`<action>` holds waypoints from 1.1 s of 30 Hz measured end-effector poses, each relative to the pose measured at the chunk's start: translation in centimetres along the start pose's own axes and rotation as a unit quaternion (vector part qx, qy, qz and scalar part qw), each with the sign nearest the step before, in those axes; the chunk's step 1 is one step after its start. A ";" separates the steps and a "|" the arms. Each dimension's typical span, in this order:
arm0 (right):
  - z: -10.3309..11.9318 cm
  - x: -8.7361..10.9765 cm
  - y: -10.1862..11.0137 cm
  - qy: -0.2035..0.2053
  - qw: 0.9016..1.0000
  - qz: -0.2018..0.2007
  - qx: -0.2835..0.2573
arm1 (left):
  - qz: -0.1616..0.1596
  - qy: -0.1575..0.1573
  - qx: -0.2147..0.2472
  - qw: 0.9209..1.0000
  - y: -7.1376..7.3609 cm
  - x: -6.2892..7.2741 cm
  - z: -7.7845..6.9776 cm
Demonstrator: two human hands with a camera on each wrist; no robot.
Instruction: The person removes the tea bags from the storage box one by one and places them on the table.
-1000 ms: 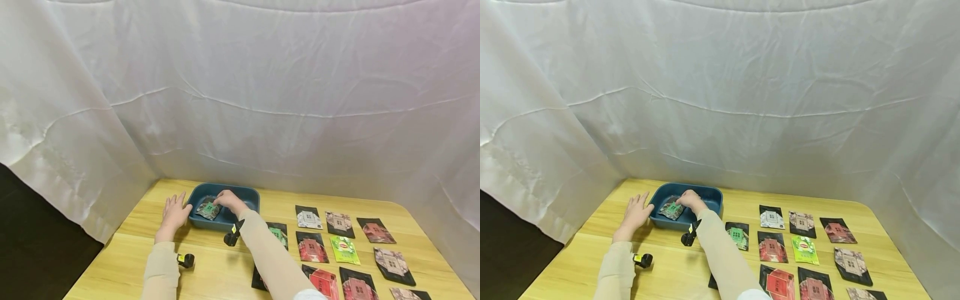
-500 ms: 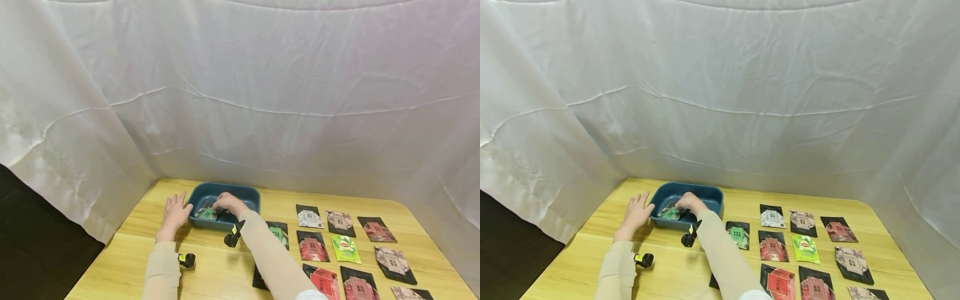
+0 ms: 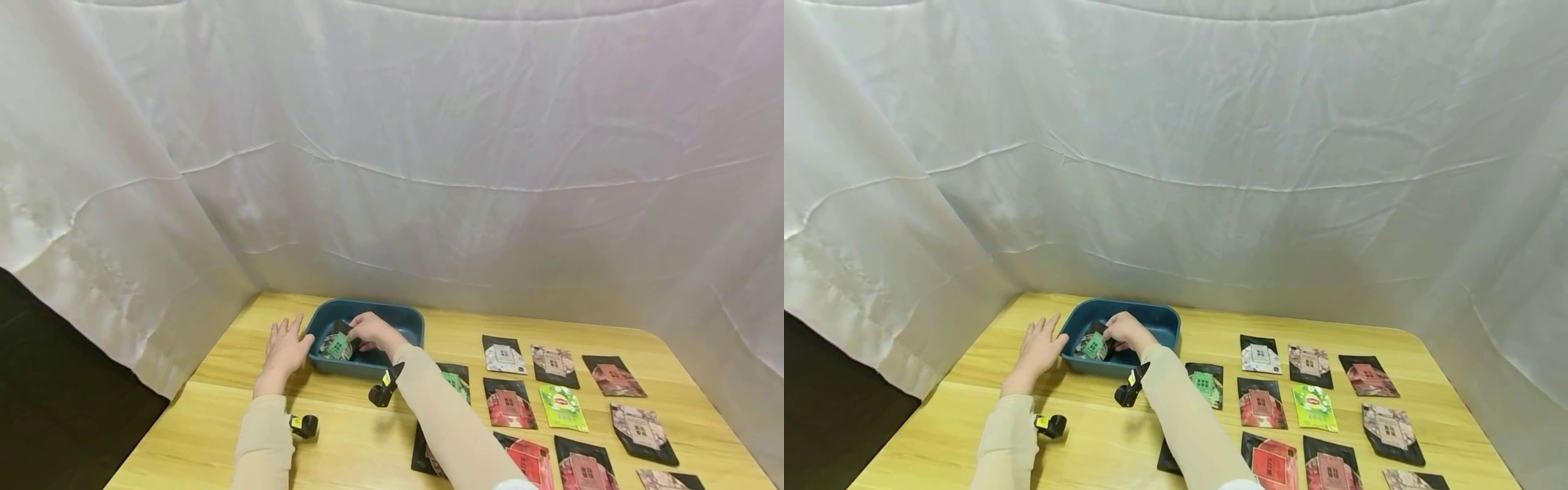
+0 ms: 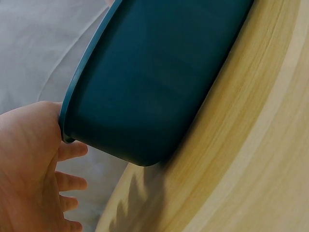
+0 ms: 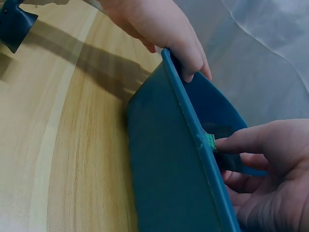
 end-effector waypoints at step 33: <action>1.0 3.4 7.9 0.057 0.996 -0.039 -0.052 | 0.013 0.002 -0.010 1.000 0.1 -0.3 0.3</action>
Point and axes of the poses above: each hand's wrist, its own x-axis away from the middle knuckle, its own y-axis out of the back of the hand, z = x × y, the point moved 7 cm from there along -x, towards the middle knuckle, and after that the axes turned 2 degrees about x, right-handed, at the moved point
